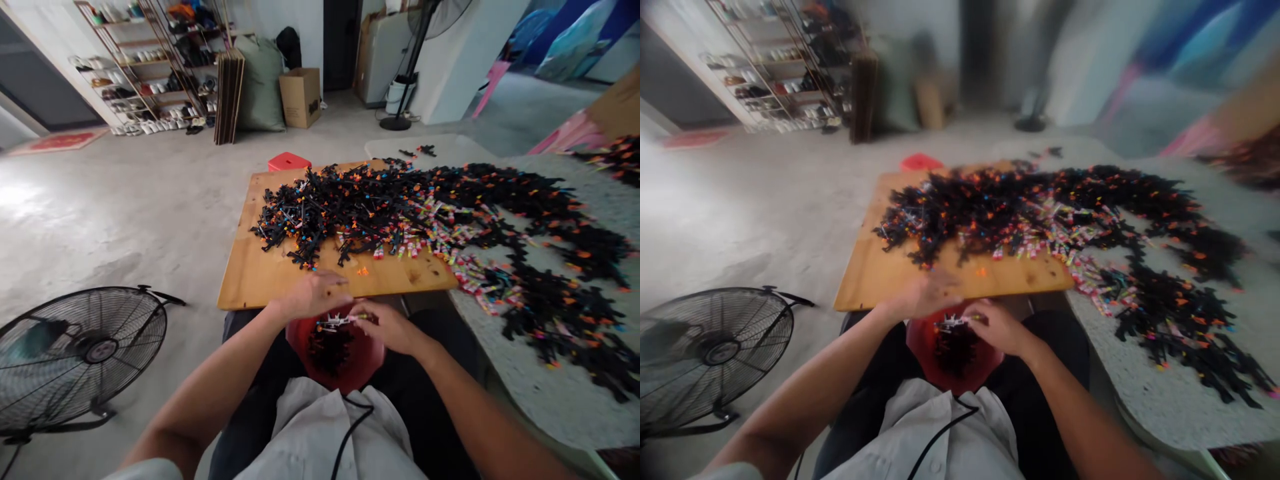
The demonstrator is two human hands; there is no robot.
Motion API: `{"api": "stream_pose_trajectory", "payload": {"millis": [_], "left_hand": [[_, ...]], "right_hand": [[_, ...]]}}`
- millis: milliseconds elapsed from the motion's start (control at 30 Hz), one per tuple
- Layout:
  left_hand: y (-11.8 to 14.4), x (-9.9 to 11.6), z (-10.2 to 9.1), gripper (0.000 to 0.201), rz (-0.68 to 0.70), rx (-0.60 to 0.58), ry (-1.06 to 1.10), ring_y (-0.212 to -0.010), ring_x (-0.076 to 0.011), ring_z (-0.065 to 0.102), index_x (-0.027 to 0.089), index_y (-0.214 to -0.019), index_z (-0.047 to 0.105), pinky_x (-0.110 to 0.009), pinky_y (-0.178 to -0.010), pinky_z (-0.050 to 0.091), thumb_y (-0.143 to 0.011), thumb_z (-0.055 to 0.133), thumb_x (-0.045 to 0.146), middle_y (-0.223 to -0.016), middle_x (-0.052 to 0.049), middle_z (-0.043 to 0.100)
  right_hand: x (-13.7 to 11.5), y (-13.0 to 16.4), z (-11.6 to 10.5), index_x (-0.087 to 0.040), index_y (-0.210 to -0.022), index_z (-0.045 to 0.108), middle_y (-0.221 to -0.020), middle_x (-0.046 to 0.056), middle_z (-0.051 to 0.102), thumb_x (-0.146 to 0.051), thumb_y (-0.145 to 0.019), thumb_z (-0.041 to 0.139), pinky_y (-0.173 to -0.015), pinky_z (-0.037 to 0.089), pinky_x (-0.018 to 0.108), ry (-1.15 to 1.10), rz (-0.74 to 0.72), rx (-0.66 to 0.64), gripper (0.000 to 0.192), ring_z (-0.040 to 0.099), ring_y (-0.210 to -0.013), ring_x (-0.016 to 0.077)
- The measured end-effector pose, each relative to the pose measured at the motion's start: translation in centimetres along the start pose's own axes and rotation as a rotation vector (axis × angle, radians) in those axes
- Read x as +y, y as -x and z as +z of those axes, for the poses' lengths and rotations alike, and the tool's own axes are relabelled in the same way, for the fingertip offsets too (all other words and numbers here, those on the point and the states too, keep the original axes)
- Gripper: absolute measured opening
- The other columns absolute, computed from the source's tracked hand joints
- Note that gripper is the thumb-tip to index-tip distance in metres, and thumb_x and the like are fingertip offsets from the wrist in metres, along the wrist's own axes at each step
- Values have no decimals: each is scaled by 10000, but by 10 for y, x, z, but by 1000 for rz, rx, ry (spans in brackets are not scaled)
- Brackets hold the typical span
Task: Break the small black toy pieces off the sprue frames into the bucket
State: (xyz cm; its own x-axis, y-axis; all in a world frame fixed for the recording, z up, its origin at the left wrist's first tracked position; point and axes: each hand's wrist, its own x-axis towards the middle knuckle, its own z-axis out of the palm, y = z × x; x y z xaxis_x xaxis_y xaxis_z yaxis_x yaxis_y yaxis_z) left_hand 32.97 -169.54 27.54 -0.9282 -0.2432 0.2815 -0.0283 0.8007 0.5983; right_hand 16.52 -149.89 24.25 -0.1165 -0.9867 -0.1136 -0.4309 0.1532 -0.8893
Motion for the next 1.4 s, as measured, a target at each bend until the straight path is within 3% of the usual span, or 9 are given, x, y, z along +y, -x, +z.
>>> {"api": "stream_pose_trajectory", "payload": {"millis": [133, 267, 367, 567, 767, 933, 1067, 1200, 1400], "left_hand": [[-35, -38, 1, 224, -273, 206, -143, -967, -207, 727, 196, -1089, 785, -315, -936, 568, -1005, 593, 273, -1056, -80, 781], [-71, -56, 19, 292, -313, 133, -243, -1009, -227, 718, 175, -1205, 761, -337, -964, 571, -1006, 576, 280, -1119, -106, 752], [-85, -54, 29, 457, -243, 11, -349, -1124, -257, 693, 197, -1415, 662, -360, -986, 565, -965, 584, 198, -1327, -147, 666], [-81, -44, 19, 610, -119, -265, -464, -999, -248, 721, 296, -1517, 594, -349, -872, 560, -942, 514, 109, -1384, -124, 632], [-64, -39, 15, 376, 198, -203, -622, -1355, -359, 509, 166, -1299, 707, -481, -1129, 429, -948, 616, 264, -1373, -188, 622], [-57, -47, 28, 326, 383, -207, -531, -1359, -319, 494, 202, -1293, 701, -558, -1248, 269, -994, 598, 279, -1388, -148, 634], [-54, -52, 32, 227, 423, -172, -481, -1181, -279, 570, 178, -1128, 727, -558, -1225, 311, -1000, 600, 315, -1182, -135, 688], [-48, -49, 36, 173, 415, -121, -431, -1055, -255, 597, 161, -1025, 699, -492, -1128, 432, -988, 569, 269, -1040, -125, 690], [-31, -44, 51, 155, 240, 19, -192, -840, -180, 664, 171, -1084, 653, -309, -857, 538, -1011, 557, 268, -916, -64, 680]], "right_hand": [[12, 5, -7, -209, -1179, 774, -910, 41, 787, -333, -928, 634, -745, 535, 284, 127, 53, -83, 313, 711, -779, 187], [14, -15, -55, -197, -971, 774, -847, 71, 774, -363, -1000, 490, -775, 507, 319, 337, 162, 478, 331, 701, -801, 230], [24, -42, -97, -177, -1060, 765, -1007, 142, 791, -312, -1005, 467, -831, 487, 349, 596, 312, 800, 331, 706, -925, 278], [36, -80, -118, -154, -1258, 687, -1165, 214, 750, -357, -1020, 534, -850, 483, 384, 828, 458, 697, 348, 707, -1047, 331], [31, -79, -108, -102, -1273, 677, -1197, 272, 721, -253, -985, 567, -912, 481, 440, 857, 506, 607, 343, 690, -1112, 362], [30, -63, -87, -131, -1143, 741, -1116, 190, 771, -262, -954, 566, -913, 507, 403, 571, 321, 700, 289, 711, -1021, 306], [30, -45, -49, -168, -1058, 737, -967, 100, 783, -458, -960, 584, -849, 538, 365, 178, 124, 644, 342, 709, -887, 248], [26, -36, -18, -197, -1027, 692, -970, 74, 774, -469, -952, 596, -857, 540, 363, 55, 85, 562, 298, 713, -903, 232], [16, -37, -16, -201, -1089, 714, -881, 44, 754, -511, -959, 613, -720, 544, 308, -128, 26, 469, 351, 684, -774, 193]]}}
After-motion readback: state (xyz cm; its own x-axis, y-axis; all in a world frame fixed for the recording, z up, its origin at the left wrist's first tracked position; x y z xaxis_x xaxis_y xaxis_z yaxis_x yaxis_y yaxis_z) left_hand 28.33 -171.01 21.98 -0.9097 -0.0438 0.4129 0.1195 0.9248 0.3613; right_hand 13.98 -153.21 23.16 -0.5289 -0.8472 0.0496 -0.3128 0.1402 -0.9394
